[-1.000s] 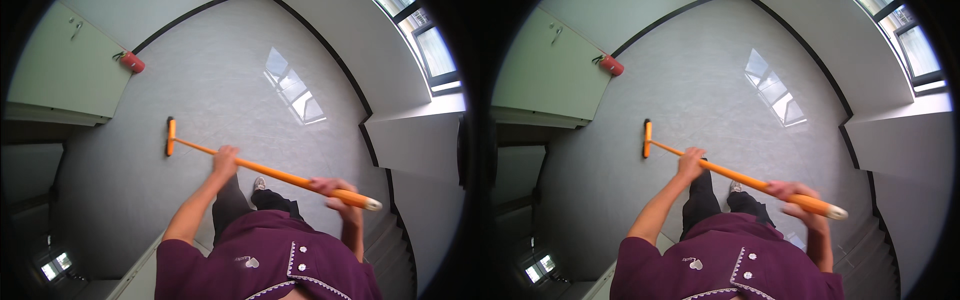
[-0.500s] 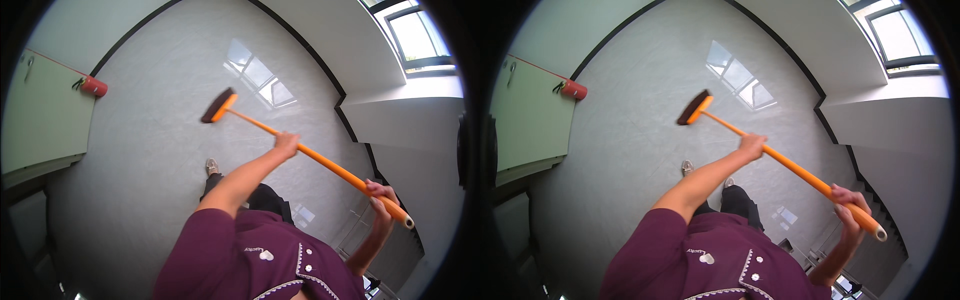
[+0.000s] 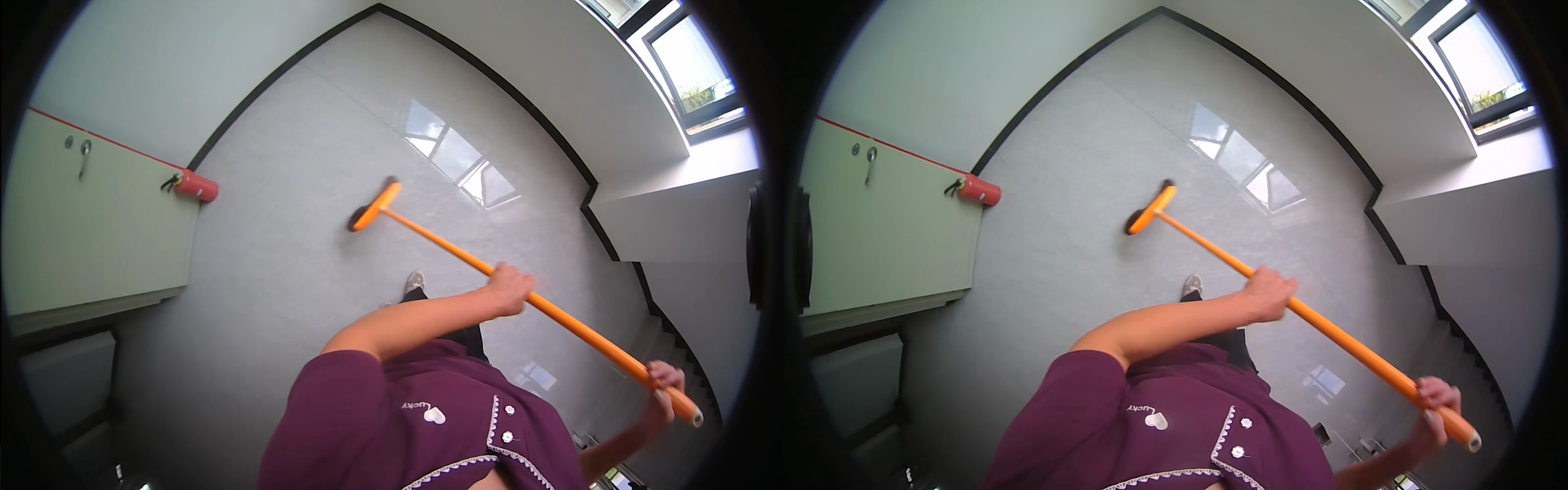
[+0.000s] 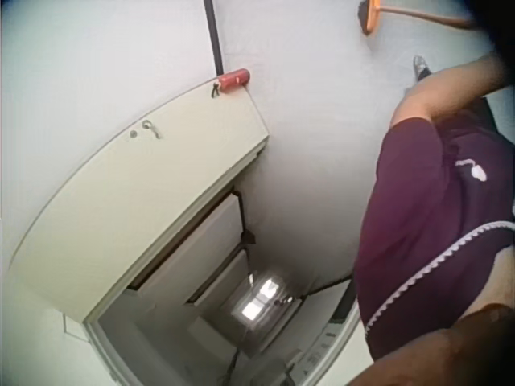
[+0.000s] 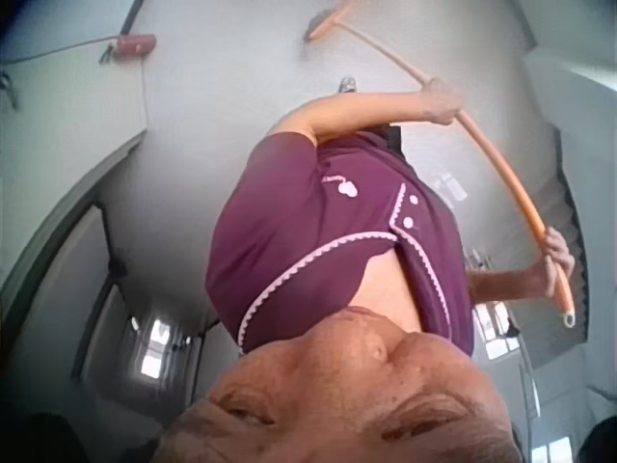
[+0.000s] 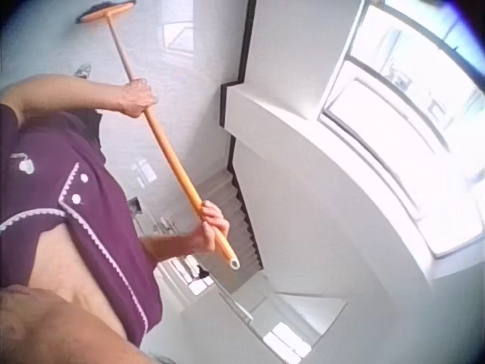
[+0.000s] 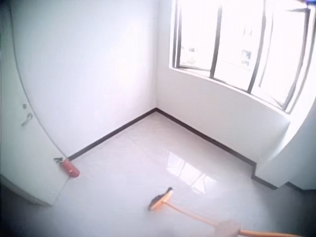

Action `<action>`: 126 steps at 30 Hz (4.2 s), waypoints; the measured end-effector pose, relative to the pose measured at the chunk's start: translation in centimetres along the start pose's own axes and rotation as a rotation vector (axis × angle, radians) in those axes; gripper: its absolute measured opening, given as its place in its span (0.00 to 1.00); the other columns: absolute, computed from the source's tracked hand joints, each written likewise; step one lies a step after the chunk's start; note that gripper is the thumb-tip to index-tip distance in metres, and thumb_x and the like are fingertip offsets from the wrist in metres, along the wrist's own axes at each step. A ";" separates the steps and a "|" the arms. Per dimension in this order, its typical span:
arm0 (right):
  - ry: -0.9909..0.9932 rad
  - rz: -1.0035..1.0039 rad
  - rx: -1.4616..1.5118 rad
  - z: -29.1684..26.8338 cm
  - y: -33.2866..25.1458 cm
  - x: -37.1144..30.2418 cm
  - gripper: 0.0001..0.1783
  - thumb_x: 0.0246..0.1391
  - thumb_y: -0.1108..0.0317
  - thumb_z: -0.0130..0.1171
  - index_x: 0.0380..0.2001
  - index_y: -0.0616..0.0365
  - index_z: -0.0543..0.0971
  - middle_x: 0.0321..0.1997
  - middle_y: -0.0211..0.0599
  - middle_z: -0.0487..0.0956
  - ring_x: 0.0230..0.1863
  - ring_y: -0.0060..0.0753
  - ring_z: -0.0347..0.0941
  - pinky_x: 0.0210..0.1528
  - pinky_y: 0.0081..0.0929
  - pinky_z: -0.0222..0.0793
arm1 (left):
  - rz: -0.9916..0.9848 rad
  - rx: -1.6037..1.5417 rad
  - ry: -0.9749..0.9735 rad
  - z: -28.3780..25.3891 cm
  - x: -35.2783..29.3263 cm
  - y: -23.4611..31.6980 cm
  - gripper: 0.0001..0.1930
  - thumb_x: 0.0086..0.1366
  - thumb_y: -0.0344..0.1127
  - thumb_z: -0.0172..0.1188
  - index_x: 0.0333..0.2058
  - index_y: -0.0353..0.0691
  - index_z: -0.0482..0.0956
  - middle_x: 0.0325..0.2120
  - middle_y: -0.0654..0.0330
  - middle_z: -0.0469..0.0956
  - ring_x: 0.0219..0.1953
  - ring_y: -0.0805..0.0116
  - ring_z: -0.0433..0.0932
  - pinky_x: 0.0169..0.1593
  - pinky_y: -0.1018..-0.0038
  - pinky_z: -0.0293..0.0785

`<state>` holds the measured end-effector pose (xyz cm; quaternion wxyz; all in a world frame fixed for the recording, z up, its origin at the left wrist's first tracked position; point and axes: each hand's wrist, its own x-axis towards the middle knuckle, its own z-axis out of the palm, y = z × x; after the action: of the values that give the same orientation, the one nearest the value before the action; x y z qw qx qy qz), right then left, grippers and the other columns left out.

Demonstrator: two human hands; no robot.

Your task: The person sweeps a tiled floor in a stairwell using a long-handled broom. They move debris toward a dustpan and sweep around a fire extinguisher and along the base of the stairs.

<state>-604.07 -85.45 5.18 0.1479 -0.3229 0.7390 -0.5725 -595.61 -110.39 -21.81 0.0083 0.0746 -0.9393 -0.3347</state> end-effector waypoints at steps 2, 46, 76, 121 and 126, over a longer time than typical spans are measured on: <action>-0.218 0.110 0.227 5.9 5.0 4.8 0.11 0.30 0.70 0.53 0.23 0.60 0.69 0.27 0.42 0.72 0.36 0.40 0.69 0.52 0.42 0.60 | -0.242 0.110 0.020 -0.6 -4.1 -7.4 0.06 0.46 0.31 0.54 0.26 0.41 0.72 0.19 0.56 0.75 0.27 0.57 0.75 0.30 0.60 0.65; -1.200 0.063 0.345 64.0 2.5 30.3 0.08 0.39 0.79 0.60 0.25 0.60 0.72 0.37 0.44 0.76 0.48 0.44 0.70 0.53 0.42 0.63 | -0.939 0.021 0.456 -23.2 -27.3 -49.5 0.13 0.44 0.28 0.59 0.32 0.42 0.71 0.31 0.59 0.74 0.37 0.57 0.72 0.36 0.62 0.71; -1.104 -0.244 0.237 90.6 -9.4 67.9 0.06 0.35 0.77 0.44 0.21 0.54 0.68 0.26 0.40 0.74 0.34 0.38 0.73 0.47 0.41 0.69 | -0.931 0.026 0.873 -54.3 -11.9 -75.7 0.07 0.50 0.35 0.56 0.22 0.41 0.68 0.18 0.58 0.74 0.25 0.57 0.73 0.25 0.61 0.67; -0.242 0.349 0.294 78.6 -0.6 55.6 0.06 0.41 0.78 0.59 0.24 0.64 0.72 0.34 0.46 0.76 0.44 0.44 0.72 0.50 0.40 0.66 | -0.251 0.048 -0.235 -46.4 2.5 -81.5 0.12 0.44 0.29 0.60 0.31 0.48 0.77 0.28 0.60 0.70 0.38 0.58 0.70 0.37 0.64 0.70; 0.112 0.403 -0.016 66.3 -5.9 54.0 0.08 0.27 0.74 0.52 0.20 0.62 0.70 0.27 0.43 0.76 0.37 0.41 0.73 0.50 0.42 0.65 | 0.028 -0.126 -0.172 -40.5 14.6 -67.9 0.08 0.43 0.28 0.57 0.26 0.47 0.75 0.22 0.59 0.74 0.31 0.57 0.73 0.31 0.59 0.65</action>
<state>-603.62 -170.95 -1.04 0.2157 -0.1374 0.8003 -0.5423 -598.29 -189.87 -33.65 -0.0632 0.0319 -0.9146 -0.3981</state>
